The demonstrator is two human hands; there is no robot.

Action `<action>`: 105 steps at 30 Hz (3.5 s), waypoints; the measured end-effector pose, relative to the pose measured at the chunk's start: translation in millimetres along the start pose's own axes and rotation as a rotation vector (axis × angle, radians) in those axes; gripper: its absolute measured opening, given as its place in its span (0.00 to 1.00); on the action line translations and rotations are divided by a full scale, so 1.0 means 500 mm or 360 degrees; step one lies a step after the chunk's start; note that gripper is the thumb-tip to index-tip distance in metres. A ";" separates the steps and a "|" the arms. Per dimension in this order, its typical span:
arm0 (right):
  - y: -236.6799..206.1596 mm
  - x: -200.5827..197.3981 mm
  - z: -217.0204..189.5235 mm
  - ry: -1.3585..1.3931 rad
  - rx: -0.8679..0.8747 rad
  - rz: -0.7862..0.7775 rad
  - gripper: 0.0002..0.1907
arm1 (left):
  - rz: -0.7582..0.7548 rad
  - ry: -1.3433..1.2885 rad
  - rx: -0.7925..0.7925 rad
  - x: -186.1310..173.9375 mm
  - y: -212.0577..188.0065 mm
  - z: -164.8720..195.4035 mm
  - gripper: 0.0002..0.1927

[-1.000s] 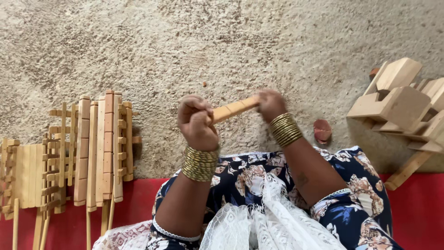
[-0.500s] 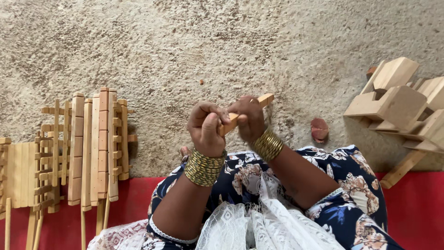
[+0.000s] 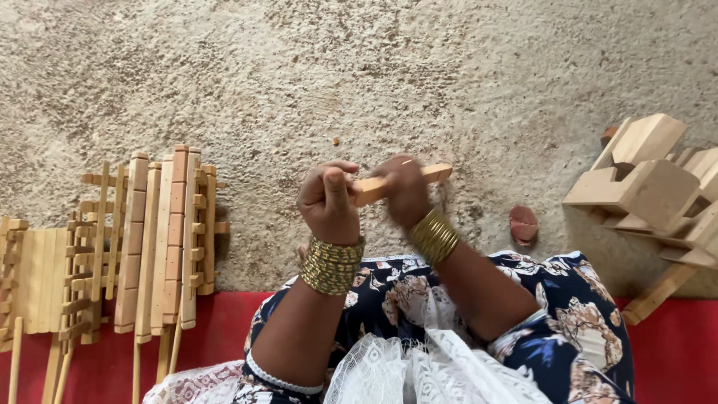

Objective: The person sits on the floor and sands a small wooden piece by hand. They rub the surface and edges repeatedly, turning the piece over to smooth different sides. The person then places the sanded piece aside and picks up another wooden piece to repeat the sanding process.

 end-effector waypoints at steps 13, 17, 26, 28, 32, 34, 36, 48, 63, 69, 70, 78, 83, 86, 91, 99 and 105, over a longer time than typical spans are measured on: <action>-0.028 -0.031 0.144 -0.0473 -0.0005 0.0131 0.36 | -0.0435 -0.0324 0.0087 0.022 -0.003 -0.005 0.17; -0.070 -0.066 0.242 -0.0296 0.0445 0.0048 0.35 | -0.0696 -0.0101 -0.0033 0.006 0.044 -0.018 0.19; -0.072 -0.067 0.191 -0.0269 0.0466 0.0268 0.31 | 0.0311 -0.0191 -0.0342 -0.034 0.037 -0.039 0.12; -0.047 -0.048 0.120 -0.0695 0.0070 0.0331 0.32 | 0.0343 -0.0243 -0.0394 -0.021 0.030 -0.038 0.10; 0.009 0.005 -0.020 -0.0288 0.0053 0.0002 0.39 | 0.0082 -0.0063 -0.0246 0.005 0.025 -0.009 0.08; 0.021 0.005 -0.093 -0.0089 -0.0111 -0.0072 0.40 | -0.0103 -0.0019 -0.0197 0.012 0.012 0.007 0.07; 0.031 0.002 -0.122 0.0044 -0.0074 -0.0175 0.41 | -0.0180 -0.0106 -0.0248 0.012 0.002 0.011 0.07; -0.071 -0.057 0.166 -0.0377 0.0017 0.0026 0.31 | -0.0651 -0.0296 -0.0345 0.010 0.014 0.014 0.12; -0.014 -0.004 -0.091 0.0288 -0.0085 -0.0169 0.28 | -0.0503 0.0657 -0.0193 0.057 0.028 0.035 0.10; -0.011 -0.005 -0.028 -0.0272 -0.0300 -0.0168 0.27 | -0.0263 0.0135 -0.0557 0.042 0.026 0.009 0.10; -0.021 -0.016 0.004 -0.0489 -0.0435 -0.0123 0.27 | -0.0252 0.0050 -0.0591 0.044 0.021 0.003 0.10; -0.104 -0.084 0.221 -0.0095 0.0512 -0.0023 0.32 | 0.0066 -0.0144 -0.0182 0.018 0.022 -0.018 0.05; -0.078 -0.072 0.203 -0.0372 0.0540 0.0014 0.35 | 0.0399 -0.0162 -0.0430 -0.011 0.027 -0.057 0.08; -0.048 -0.047 0.136 -0.0526 0.0498 0.0021 0.36 | 0.0305 -0.0379 -0.0426 -0.009 0.033 -0.068 0.07; -0.017 -0.003 -0.041 -0.0002 0.0065 -0.0172 0.40 | -0.0225 -0.0334 -0.0287 0.008 0.022 -0.047 0.06; -0.024 -0.004 0.047 -0.0359 0.0134 -0.0268 0.41 | -0.0444 -0.0542 -0.0315 -0.009 0.020 -0.014 0.10; -0.094 -0.093 0.220 -0.0174 0.0602 -0.0305 0.41 | -0.0580 -0.0674 -0.0172 -0.010 0.052 -0.035 0.13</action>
Point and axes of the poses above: each hand's wrist, its own y-axis towards the middle knuckle, its own x-axis out of the palm, z = x × y, the point moved 4 cm from there along y, towards the middle knuckle, and after that the axes turned 10 degrees about -z, right-handed, at the moved point
